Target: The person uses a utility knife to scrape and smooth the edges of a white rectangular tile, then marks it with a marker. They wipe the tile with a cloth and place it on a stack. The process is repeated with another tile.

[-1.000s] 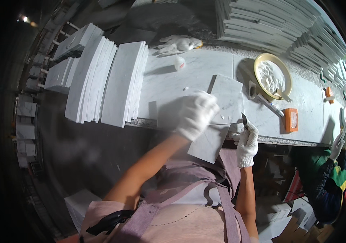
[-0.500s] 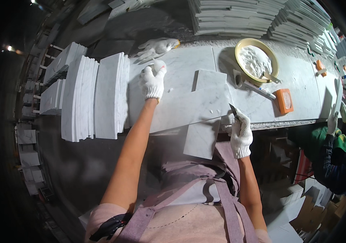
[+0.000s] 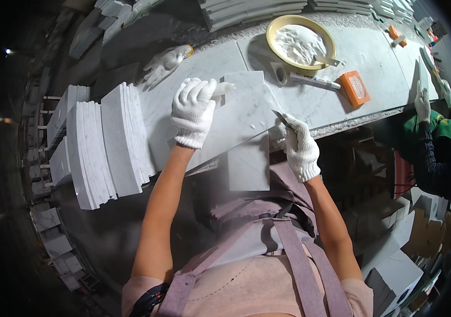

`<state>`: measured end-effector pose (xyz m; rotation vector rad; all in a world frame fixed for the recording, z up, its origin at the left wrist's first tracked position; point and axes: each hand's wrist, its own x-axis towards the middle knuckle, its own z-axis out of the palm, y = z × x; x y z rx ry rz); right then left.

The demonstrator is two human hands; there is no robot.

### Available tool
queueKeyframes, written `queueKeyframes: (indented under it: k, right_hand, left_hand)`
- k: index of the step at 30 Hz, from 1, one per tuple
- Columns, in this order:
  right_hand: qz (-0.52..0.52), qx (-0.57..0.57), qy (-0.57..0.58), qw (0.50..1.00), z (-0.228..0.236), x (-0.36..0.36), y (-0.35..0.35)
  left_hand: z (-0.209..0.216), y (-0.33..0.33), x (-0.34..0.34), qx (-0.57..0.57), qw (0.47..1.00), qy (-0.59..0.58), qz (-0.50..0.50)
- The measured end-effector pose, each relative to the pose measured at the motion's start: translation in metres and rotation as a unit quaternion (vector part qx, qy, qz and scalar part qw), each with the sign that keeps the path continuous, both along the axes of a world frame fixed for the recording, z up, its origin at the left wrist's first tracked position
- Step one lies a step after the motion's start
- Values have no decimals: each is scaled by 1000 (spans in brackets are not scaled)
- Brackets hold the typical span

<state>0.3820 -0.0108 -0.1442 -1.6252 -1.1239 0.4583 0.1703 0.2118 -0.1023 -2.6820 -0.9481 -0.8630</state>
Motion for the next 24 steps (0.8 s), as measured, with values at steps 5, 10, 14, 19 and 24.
queueKeyframes:
  k: [5,10,14,19,24]
  right_hand:
    - [-8,1,7,1000,-1,-1,2]
    - [4,-9,29,1000,-2,1,-1]
    - [10,-37,65,997,-2,0,-2]
    - [11,-20,50,998,-3,0,-2]
    - [11,-7,48,999,-5,1,-1]
  left_hand:
    - [14,-9,14,57,994,38,-87]
    - [14,-15,23,66,990,50,-117]
    - [11,-16,30,93,986,36,-136]
    - [10,-15,36,111,983,39,-143]
    - [11,-15,41,118,982,36,-141]
